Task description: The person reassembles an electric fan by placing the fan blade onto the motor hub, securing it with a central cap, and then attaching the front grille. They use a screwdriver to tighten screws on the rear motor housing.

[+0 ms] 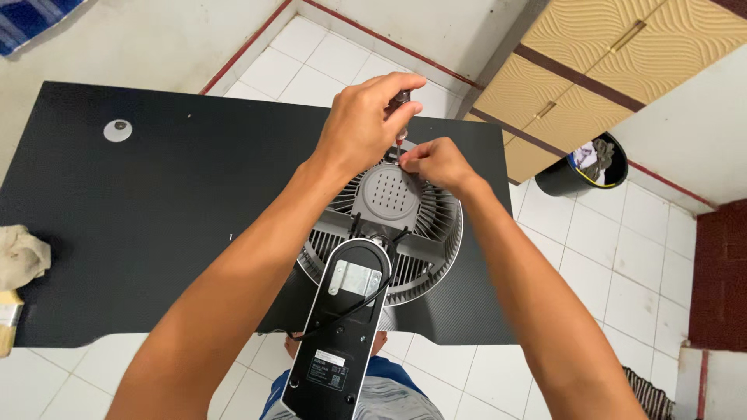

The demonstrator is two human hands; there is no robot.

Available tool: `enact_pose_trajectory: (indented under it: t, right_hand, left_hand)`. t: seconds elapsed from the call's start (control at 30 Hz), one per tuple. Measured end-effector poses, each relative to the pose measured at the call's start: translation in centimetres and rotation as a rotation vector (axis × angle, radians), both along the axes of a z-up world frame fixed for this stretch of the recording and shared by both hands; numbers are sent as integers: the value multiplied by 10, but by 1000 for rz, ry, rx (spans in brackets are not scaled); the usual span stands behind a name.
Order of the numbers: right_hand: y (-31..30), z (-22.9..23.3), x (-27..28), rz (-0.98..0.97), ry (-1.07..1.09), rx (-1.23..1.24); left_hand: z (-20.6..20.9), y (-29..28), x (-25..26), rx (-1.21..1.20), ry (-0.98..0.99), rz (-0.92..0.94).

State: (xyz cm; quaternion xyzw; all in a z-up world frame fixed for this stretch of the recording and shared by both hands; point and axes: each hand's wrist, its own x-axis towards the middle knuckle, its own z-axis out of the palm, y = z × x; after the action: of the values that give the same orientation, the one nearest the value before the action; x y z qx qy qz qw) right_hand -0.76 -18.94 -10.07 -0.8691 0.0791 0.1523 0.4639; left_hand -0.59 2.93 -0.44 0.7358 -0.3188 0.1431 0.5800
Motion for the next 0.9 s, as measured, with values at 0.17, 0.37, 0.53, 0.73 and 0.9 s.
enact_pose_trajectory:
  t: [0.17, 0.37, 0.53, 0.73, 0.9]
  right_hand:
    - [4, -3, -3, -36, -7, -15]
    - [10, 3, -3, -27, -19, -26]
    - [9, 2, -4, -52, -12, -54]
    - [9, 0, -4, -58, -12, -38]
    - [8, -2, -4, -64, -10, -11]
  left_hand:
    - [-2, -4, -5, 43, -55, 9]
    - [0, -1, -7, 51, 34, 7]
    - [-3, -3, -7, 34, -5, 22]
    - [-8, -5, -8, 41, -66, 51]
    - [-11, -6, -7, 80, -113, 67]
